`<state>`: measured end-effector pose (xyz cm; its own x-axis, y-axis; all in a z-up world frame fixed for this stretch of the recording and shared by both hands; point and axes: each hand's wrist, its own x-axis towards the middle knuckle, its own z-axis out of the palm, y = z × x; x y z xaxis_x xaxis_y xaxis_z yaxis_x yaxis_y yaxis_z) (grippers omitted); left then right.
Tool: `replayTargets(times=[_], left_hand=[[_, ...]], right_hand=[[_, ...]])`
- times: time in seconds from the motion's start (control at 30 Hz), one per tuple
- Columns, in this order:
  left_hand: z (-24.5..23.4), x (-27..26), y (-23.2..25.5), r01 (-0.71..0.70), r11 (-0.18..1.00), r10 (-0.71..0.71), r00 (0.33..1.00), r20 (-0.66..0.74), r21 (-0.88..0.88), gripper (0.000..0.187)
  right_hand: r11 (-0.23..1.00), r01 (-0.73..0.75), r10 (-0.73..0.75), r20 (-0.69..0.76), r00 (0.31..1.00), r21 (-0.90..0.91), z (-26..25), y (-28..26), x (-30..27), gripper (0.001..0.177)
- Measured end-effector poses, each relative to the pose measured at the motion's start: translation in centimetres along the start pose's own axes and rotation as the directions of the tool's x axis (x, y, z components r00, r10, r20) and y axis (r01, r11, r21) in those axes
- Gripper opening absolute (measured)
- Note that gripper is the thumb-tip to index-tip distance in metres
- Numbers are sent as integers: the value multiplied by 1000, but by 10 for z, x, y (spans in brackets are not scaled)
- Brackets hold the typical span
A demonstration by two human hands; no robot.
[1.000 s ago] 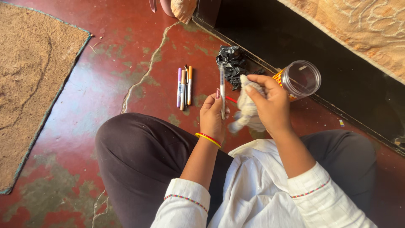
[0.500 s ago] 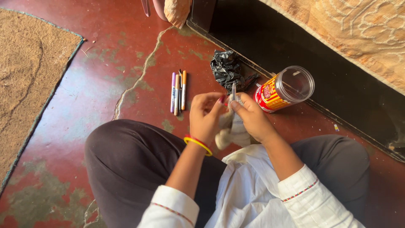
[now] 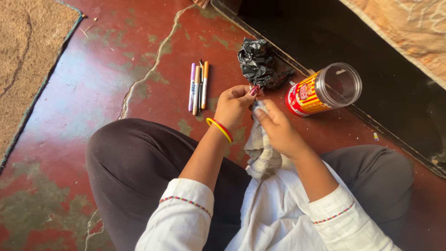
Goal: The person sits on the floor and wipes several markers with a cloth. They handle each marker individually, rubbing the body and cap with the cloth, then place them back on the floor.
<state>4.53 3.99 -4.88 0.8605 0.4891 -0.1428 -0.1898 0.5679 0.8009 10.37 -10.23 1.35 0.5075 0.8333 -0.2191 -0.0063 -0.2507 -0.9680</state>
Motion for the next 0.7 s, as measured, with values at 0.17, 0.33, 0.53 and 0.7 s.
replayTargets(times=[0.17, 0.33, 0.53, 0.7], left_hand=[[-9, 18, 1, -64, 997, 61, 996, -64, -40, 15], [-15, 22, -1, -44, 999, 43, 993, -106, -8, 18], [-15, 24, -1, 1, 994, -17, 989, -145, -110, 16], [-12, 21, 8, 75, 982, -109, 975, -195, -175, 12]], right_hand=[[985, -111, 110, 13, 994, 136, -4, 7, -7, 21], [975, -146, 155, -38, 987, 168, 0, 10, -14, 21], [992, -107, 112, -95, 989, 63, 2, 11, -19, 22], [987, -72, 42, -201, 979, -144, 1, 12, -23, 27]])
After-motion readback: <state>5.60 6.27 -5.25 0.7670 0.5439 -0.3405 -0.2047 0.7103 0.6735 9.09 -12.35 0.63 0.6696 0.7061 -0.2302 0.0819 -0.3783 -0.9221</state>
